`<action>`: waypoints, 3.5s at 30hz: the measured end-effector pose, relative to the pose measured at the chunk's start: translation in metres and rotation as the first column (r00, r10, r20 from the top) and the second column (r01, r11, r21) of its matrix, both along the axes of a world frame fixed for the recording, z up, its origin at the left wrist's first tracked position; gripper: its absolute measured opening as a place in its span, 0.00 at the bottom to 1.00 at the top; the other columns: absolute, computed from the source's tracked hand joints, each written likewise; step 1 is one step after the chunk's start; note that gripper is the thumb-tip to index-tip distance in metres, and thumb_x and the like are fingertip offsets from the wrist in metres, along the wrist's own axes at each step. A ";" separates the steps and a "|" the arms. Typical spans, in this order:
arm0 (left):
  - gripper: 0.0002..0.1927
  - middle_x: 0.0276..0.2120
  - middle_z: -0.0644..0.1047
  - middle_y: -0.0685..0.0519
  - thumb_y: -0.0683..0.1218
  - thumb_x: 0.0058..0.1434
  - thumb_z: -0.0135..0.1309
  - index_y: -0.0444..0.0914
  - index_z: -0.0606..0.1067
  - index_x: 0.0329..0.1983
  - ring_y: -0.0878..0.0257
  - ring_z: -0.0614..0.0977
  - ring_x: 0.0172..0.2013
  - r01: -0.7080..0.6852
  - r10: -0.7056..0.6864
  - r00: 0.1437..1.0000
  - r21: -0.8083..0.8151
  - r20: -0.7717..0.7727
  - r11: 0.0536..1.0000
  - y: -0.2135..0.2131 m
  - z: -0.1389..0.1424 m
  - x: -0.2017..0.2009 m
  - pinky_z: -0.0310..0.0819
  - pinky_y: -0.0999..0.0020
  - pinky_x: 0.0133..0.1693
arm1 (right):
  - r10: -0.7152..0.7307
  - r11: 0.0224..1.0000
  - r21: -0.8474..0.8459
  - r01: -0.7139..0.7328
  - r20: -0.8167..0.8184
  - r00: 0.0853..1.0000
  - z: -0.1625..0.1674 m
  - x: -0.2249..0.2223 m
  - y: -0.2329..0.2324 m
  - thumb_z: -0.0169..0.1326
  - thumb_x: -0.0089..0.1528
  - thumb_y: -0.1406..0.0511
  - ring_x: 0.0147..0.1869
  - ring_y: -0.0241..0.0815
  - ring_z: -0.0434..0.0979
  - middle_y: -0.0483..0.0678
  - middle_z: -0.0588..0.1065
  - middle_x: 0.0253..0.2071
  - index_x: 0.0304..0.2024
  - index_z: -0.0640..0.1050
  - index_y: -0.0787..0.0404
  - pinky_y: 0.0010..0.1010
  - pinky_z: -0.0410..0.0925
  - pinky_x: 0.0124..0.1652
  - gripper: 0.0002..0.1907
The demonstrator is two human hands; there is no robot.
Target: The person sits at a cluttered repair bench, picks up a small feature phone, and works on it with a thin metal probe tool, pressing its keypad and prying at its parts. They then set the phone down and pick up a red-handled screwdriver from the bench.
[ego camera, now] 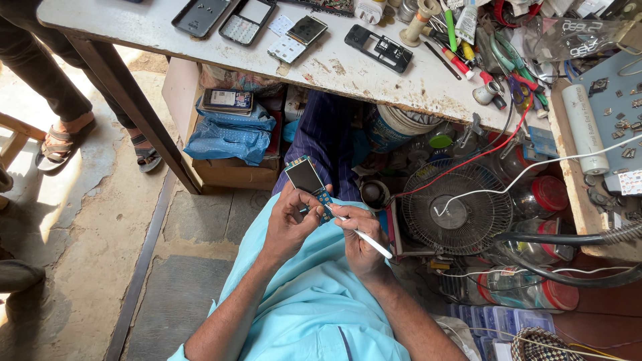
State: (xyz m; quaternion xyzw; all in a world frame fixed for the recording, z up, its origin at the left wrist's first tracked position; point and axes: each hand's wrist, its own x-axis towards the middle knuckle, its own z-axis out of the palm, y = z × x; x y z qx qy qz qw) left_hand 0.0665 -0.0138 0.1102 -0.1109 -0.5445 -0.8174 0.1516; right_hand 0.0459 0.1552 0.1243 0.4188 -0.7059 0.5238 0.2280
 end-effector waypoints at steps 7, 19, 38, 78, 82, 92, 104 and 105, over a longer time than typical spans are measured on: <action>0.03 0.48 0.67 0.51 0.33 0.64 0.55 0.33 0.74 0.35 0.54 0.78 0.62 0.001 -0.001 1.000 -0.010 -0.003 1.000 -0.001 0.001 -0.001 0.78 0.64 0.57 | 0.035 0.999 0.029 -0.036 0.048 0.998 0.002 0.001 0.004 0.49 0.69 0.76 0.61 0.54 0.80 0.59 0.75 0.52 0.49 0.63 0.63 0.32 0.79 0.50 0.11; 0.03 0.48 0.66 0.50 0.33 0.62 0.54 0.33 0.74 0.34 0.53 0.78 0.62 0.002 -0.003 1.000 -0.030 -0.012 1.000 0.000 0.004 -0.002 0.81 0.64 0.56 | 0.004 0.998 0.058 -0.002 -0.046 0.999 0.003 0.000 0.003 0.50 0.67 0.80 0.61 0.53 0.81 0.58 0.74 0.53 0.49 0.62 0.62 0.34 0.79 0.51 0.15; 0.04 0.49 0.66 0.50 0.34 0.65 0.55 0.33 0.73 0.35 0.53 0.79 0.62 -0.039 0.036 0.998 -0.059 -0.049 0.998 0.000 0.006 0.000 0.79 0.65 0.57 | 0.004 1.000 -0.008 -0.005 -0.097 0.995 -0.002 0.002 0.000 0.52 0.68 0.78 0.61 0.54 0.80 0.59 0.73 0.55 0.51 0.62 0.62 0.36 0.81 0.55 0.16; 0.16 0.39 0.71 0.51 0.53 0.81 0.43 0.37 0.67 0.41 0.53 0.81 0.54 0.237 -0.307 0.948 0.467 0.078 0.852 -0.024 -0.015 -0.002 0.83 0.52 0.53 | 0.261 0.925 -0.381 -0.002 0.628 0.733 0.002 0.003 -0.002 0.45 0.73 0.68 0.57 0.52 0.81 0.59 0.71 0.54 0.54 0.62 0.65 0.43 0.79 0.55 0.10; 0.13 0.51 0.76 0.46 0.52 0.72 0.41 0.38 0.66 0.39 0.48 0.80 0.59 0.222 -0.307 0.942 0.432 0.136 0.874 -0.025 -0.010 -0.003 0.84 0.50 0.52 | 0.262 0.929 -0.369 -0.017 0.627 0.734 0.003 0.003 0.001 0.44 0.74 0.67 0.58 0.52 0.81 0.58 0.71 0.55 0.54 0.62 0.64 0.43 0.80 0.55 0.10; 0.13 0.52 0.73 0.35 0.31 0.61 0.39 0.37 0.62 0.46 0.40 0.78 0.60 0.216 -0.302 0.945 0.456 0.125 0.864 -0.026 -0.006 -0.004 0.79 0.54 0.50 | 0.224 0.942 -0.335 -0.007 0.613 0.758 0.002 0.005 0.001 0.45 0.73 0.68 0.57 0.51 0.81 0.59 0.71 0.54 0.54 0.62 0.65 0.43 0.80 0.54 0.10; 0.15 0.60 0.70 0.31 0.30 0.52 0.37 0.37 0.63 0.41 0.36 0.74 0.63 0.298 -0.407 0.910 0.569 0.073 0.766 -0.033 -0.005 -0.004 0.82 0.43 0.55 | 0.295 0.909 -0.417 -0.003 0.638 0.711 0.005 0.009 0.002 0.43 0.74 0.66 0.57 0.52 0.81 0.58 0.70 0.55 0.54 0.61 0.63 0.43 0.80 0.54 0.09; 0.14 0.60 0.69 0.30 0.31 0.52 0.38 0.37 0.63 0.40 0.36 0.74 0.64 0.307 -0.418 0.906 0.573 0.069 0.760 -0.033 -0.005 -0.004 0.82 0.42 0.55 | 0.311 0.900 -0.435 -0.001 0.641 0.702 0.005 0.009 0.002 0.43 0.74 0.66 0.57 0.52 0.81 0.58 0.70 0.56 0.55 0.61 0.63 0.43 0.79 0.54 0.09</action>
